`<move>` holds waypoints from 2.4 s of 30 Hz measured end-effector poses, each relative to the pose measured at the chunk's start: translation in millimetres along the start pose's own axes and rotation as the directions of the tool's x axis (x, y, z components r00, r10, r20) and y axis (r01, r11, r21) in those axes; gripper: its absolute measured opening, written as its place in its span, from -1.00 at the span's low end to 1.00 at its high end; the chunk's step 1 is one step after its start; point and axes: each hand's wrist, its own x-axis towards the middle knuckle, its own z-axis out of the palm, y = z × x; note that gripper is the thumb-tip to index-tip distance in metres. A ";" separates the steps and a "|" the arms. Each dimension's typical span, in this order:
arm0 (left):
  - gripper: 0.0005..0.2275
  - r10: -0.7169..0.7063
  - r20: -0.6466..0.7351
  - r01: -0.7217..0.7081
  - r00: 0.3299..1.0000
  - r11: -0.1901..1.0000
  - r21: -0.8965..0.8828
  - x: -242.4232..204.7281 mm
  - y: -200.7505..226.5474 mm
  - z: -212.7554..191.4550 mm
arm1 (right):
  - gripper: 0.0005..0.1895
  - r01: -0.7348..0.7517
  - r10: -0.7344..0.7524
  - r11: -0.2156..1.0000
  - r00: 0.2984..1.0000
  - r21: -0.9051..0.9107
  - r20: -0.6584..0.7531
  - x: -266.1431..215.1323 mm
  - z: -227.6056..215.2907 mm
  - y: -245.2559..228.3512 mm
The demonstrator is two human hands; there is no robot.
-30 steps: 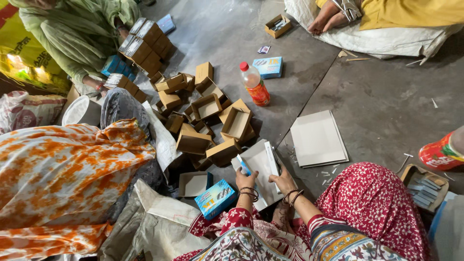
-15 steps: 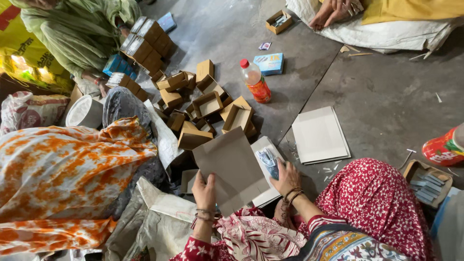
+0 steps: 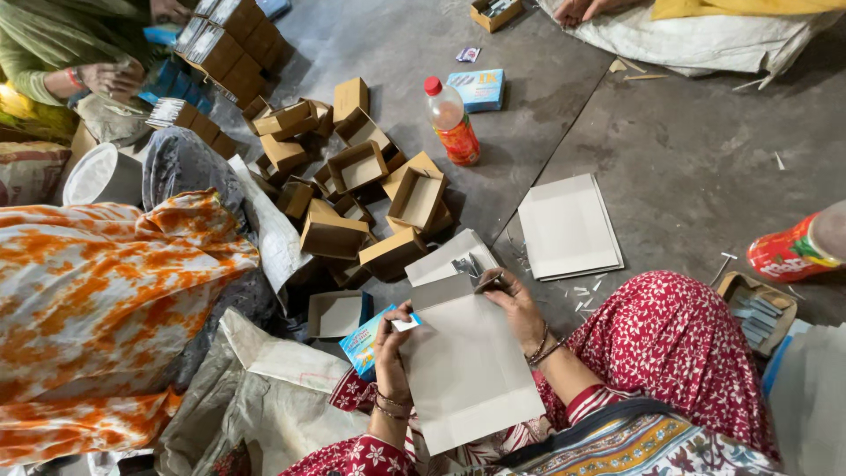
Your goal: The person sits on the floor and uses a stapler to attach a blue product box to a white cardboard base. They repeatedly pick up boxes, staple them, and place the finished units aside.
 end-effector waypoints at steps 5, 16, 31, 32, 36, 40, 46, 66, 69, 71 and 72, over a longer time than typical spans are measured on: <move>-0.70 0.080 -0.027 -0.061 0.996 0.901 0.430 -3.8 -23.7 11.8 | -0.75 0.053 -0.053 0.863 0.998 -0.503 0.014 -18.8 30.0 -12.5; -0.59 0.035 0.116 -0.041 0.993 0.998 0.044 -20.7 -3.7 62.3 | -0.74 0.273 -0.266 0.787 0.959 -0.554 0.094 -40.6 75.2 -54.2; -0.43 -0.260 0.273 0.330 0.926 0.908 -0.256 -4.6 11.7 27.4 | -0.36 -0.093 0.062 0.245 0.995 -0.965 -0.080 -3.6 31.5 -22.7; -0.44 -0.222 0.288 0.303 0.931 0.911 -0.279 1.3 19.3 26.1 | -0.16 -0.135 0.134 0.132 0.984 -0.982 -0.117 0.5 29.1 -20.2; -0.40 -0.165 0.276 0.233 0.947 0.943 -0.236 7.8 40.8 24.4 | 0.23 -0.200 0.270 -0.168 0.932 -0.965 -0.240 5.5 19.7 -8.7; -0.35 -0.178 0.278 0.202 0.944 0.978 -0.059 11.2 51.7 16.2 | -0.01 -0.271 0.247 -0.050 0.929 -0.961 -0.274 10.4 10.5 2.5; -0.21 -0.172 0.260 0.108 0.950 0.964 0.242 22.0 58.1 1.1 | -0.50 -0.634 0.528 0.742 0.753 0.219 0.392 -47.2 -1.9 -13.7; -0.21 -0.256 0.338 0.038 0.906 0.843 0.536 24.3 51.2 -4.7 | -0.20 -0.768 0.653 0.621 0.616 0.153 0.441 -90.9 12.9 3.3; -0.22 -0.267 0.341 -0.006 0.901 0.781 0.625 25.7 50.7 -5.0 | -0.25 -0.730 0.647 0.673 0.658 0.117 0.385 -100.4 12.9 24.7; -0.21 -0.282 0.353 -0.018 0.892 0.758 0.652 25.7 51.1 -4.3 | -0.26 -0.750 0.725 0.661 0.649 0.030 0.232 -107.4 16.6 38.4; -0.19 -0.298 0.353 0.003 0.887 0.767 0.641 26.5 51.5 -3.5 | -0.29 -0.744 0.716 0.665 0.658 0.057 0.231 -109.9 17.7 42.8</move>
